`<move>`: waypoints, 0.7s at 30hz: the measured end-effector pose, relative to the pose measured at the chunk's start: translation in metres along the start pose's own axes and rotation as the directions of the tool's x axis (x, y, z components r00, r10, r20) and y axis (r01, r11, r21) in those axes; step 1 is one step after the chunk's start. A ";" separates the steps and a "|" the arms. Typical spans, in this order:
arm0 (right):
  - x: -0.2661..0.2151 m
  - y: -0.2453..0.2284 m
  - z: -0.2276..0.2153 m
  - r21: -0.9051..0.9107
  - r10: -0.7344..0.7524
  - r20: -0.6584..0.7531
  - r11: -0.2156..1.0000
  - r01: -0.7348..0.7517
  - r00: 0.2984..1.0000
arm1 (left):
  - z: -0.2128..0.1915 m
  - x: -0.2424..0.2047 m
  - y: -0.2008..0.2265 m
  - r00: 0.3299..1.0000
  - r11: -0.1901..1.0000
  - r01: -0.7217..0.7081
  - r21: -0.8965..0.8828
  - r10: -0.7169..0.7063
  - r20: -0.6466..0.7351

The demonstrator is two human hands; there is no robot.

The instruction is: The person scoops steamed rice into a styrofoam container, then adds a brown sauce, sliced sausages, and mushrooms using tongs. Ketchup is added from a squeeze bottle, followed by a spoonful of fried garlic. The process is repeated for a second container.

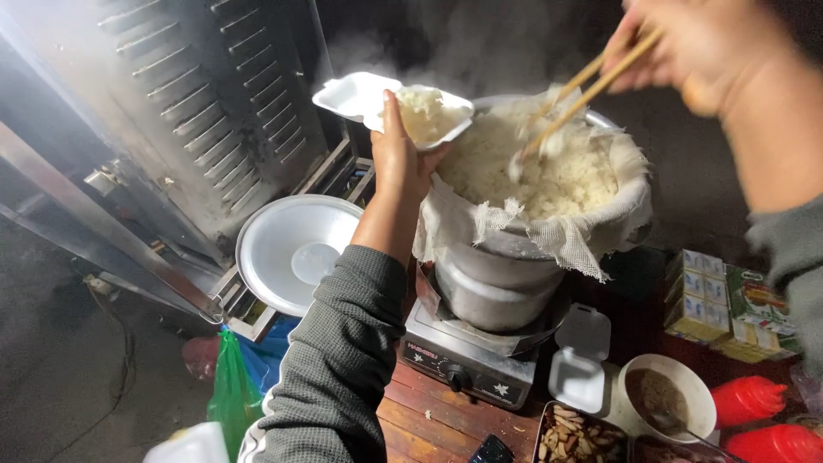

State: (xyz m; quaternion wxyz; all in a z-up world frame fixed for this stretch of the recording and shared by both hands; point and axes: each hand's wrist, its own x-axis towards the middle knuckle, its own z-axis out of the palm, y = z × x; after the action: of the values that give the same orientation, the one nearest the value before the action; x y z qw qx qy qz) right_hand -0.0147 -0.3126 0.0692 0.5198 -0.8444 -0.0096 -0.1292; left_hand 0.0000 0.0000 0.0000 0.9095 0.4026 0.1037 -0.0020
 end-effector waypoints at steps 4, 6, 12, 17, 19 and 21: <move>-0.032 0.011 0.056 0.126 0.020 0.034 0.992 -0.024 0.999 | -0.002 -0.002 -0.002 0.998 0.999 -0.043 -0.023 0.042 -0.048; -0.035 0.015 0.084 0.132 0.120 -0.010 0.984 -0.118 0.993 | -0.006 -0.002 -0.006 0.995 0.997 -0.074 -0.035 0.071 -0.075; -0.045 0.011 0.133 0.131 0.253 -0.158 0.964 -0.234 0.955 | -0.009 -0.002 -0.008 0.994 0.993 -0.071 -0.097 0.063 -0.086; -0.044 0.020 0.119 0.358 0.425 -0.236 0.874 -0.329 0.874 | -0.012 -0.002 -0.011 0.993 0.987 -0.096 -0.125 0.087 -0.073; -0.044 0.023 0.107 0.386 0.466 -0.255 0.852 -0.353 0.847 | -0.012 0.000 -0.012 0.992 0.982 -0.123 -0.143 0.116 -0.059; -0.036 0.042 0.096 0.567 0.525 -0.293 0.769 -0.297 0.799 | -0.016 0.004 -0.014 0.982 0.969 -0.189 -0.157 0.185 -0.040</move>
State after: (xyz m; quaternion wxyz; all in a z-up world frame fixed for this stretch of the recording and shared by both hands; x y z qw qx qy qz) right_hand -0.0235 -0.2428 -0.0164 0.7216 -0.6120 0.2641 -0.1872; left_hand -0.0003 0.0027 -0.0211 0.9336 0.3364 0.0763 0.0972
